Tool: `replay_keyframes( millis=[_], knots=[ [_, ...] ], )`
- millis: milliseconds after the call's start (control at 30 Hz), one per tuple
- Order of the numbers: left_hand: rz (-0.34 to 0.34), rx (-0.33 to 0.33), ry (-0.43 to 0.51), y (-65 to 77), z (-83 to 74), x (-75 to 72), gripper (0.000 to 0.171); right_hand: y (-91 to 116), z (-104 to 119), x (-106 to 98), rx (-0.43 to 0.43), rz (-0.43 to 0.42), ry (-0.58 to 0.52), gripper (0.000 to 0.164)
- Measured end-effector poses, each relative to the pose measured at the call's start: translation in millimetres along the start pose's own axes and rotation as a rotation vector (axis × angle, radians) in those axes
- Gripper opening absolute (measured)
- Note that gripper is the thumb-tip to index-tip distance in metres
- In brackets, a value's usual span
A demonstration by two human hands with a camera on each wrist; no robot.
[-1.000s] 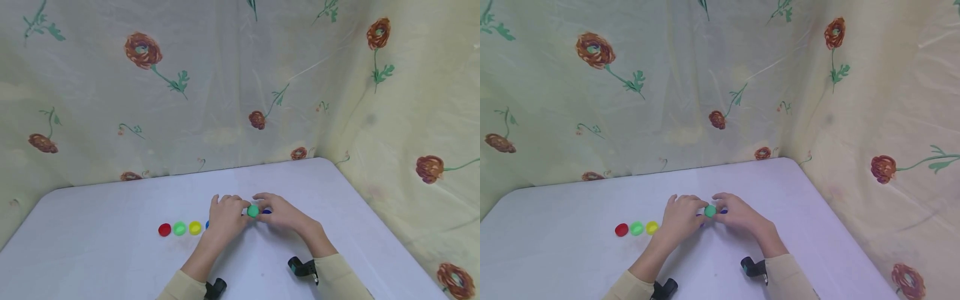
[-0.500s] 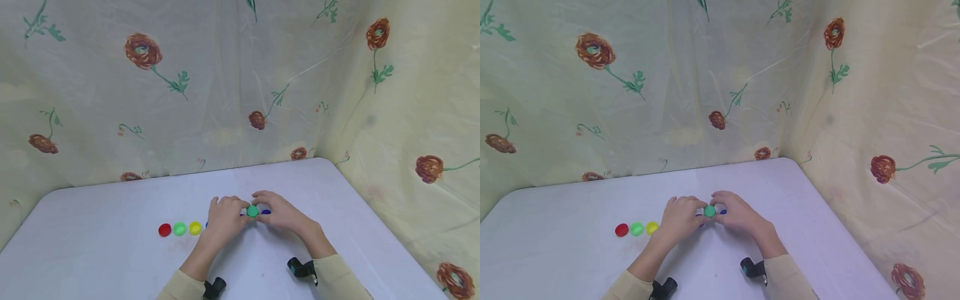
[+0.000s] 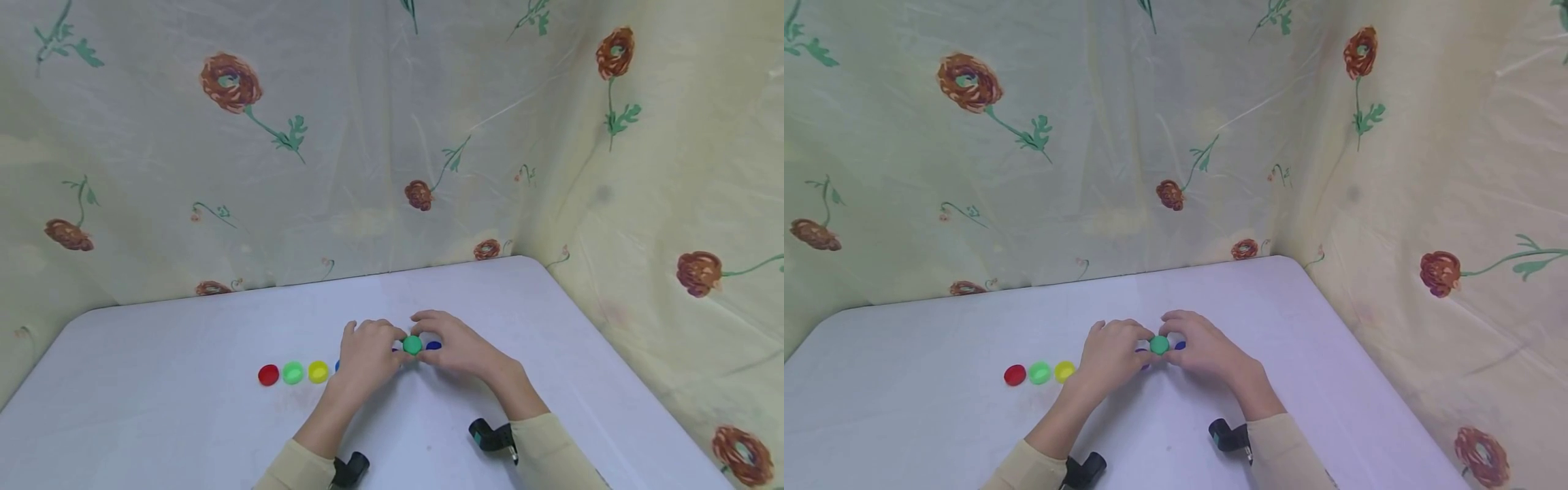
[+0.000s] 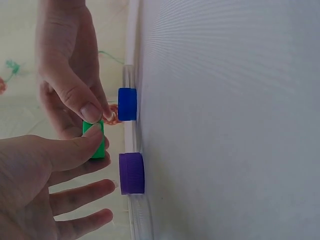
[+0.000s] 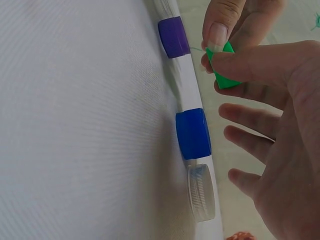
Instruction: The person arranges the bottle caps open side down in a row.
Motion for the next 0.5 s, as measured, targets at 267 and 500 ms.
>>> replay_keyframes(
  millis=[267,500],
  knots=[
    [-0.004,0.0,-0.007,-0.2,0.1,1.7,0.027,0.1,-1.7,1.0,0.014,-0.003,0.011,0.027],
    [0.02,-0.006,-0.021,-0.1,-0.2,5.8,0.026,0.0,-4.9,3.6,0.03,-0.008,0.045,0.022]
  ],
)
Point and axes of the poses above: each hand's wrist, its own y-axis away from the middle knuckle, its own x-axis out of the palm, z = x × y, the point moved 6 cm from there along -y, towards the middle knuckle, and after that the axes turned 13 degrees about -z, right-handed, at the moved point
